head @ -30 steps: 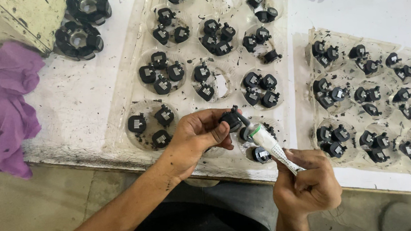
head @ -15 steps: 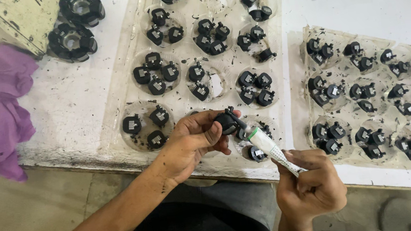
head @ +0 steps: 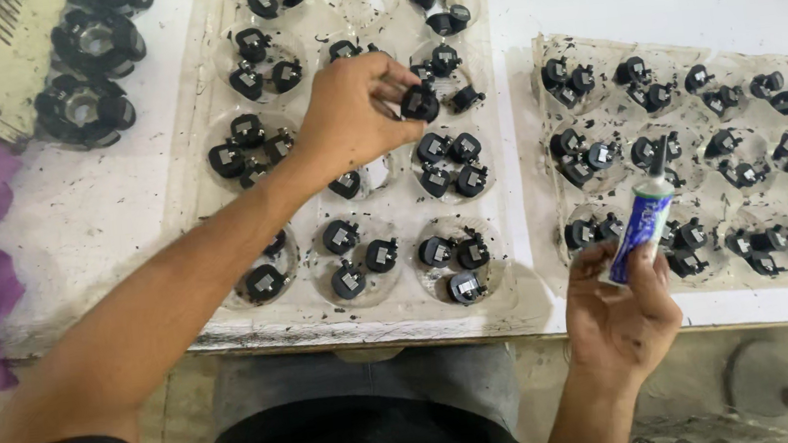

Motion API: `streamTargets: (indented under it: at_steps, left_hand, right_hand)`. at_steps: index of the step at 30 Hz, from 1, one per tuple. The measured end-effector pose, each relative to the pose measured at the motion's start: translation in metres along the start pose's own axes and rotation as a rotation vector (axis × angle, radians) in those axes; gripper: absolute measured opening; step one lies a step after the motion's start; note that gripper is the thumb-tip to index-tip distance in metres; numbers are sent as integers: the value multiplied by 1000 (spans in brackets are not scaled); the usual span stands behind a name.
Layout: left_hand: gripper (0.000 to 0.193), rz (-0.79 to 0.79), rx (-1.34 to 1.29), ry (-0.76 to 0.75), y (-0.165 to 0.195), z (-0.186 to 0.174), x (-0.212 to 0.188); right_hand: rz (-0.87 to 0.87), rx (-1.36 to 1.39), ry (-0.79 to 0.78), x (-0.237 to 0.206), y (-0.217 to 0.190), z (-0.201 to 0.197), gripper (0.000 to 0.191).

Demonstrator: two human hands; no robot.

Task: The person picks up black plastic plug components one at a time from blister trays on the workbench and squeezes adhesive from a small tube onto each component, then places it back in the tray. They repeat this gluing cycle across many components, occasionally repositioning parts in the trays.

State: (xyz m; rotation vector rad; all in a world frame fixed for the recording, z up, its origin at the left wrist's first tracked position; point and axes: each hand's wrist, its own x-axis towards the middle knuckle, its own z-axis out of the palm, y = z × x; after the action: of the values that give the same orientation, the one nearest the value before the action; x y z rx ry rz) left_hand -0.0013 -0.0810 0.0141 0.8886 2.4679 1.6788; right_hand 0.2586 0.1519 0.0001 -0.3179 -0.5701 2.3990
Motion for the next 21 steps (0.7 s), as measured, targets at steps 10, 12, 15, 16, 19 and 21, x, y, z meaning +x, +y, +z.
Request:
streamTargets:
  at_steps: [10, 12, 15, 16, 19, 21]
  left_hand:
    - [38, 66, 362, 72, 11, 7, 34]
    - [38, 56, 381, 73, 11, 5, 33]
    - [36, 66, 404, 102, 10, 1, 29]
    - [36, 56, 398, 104, 10, 2, 28]
    - [34, 31, 399, 116, 11, 0, 25]
    - [31, 20, 407, 121, 13, -1, 26]
  right_hand:
    - [428, -391, -302, 81, 26, 51, 24]
    - [287, -889, -307, 115, 36, 70, 19]
    - [-63, -1386, -521, 164, 67, 94, 24]
    - [-156, -1604, -482, 174, 77, 98, 29]
    - [-434, -1931, -718, 196, 104, 102, 46]
    - [-441, -2144, -693, 205, 117, 101, 55]
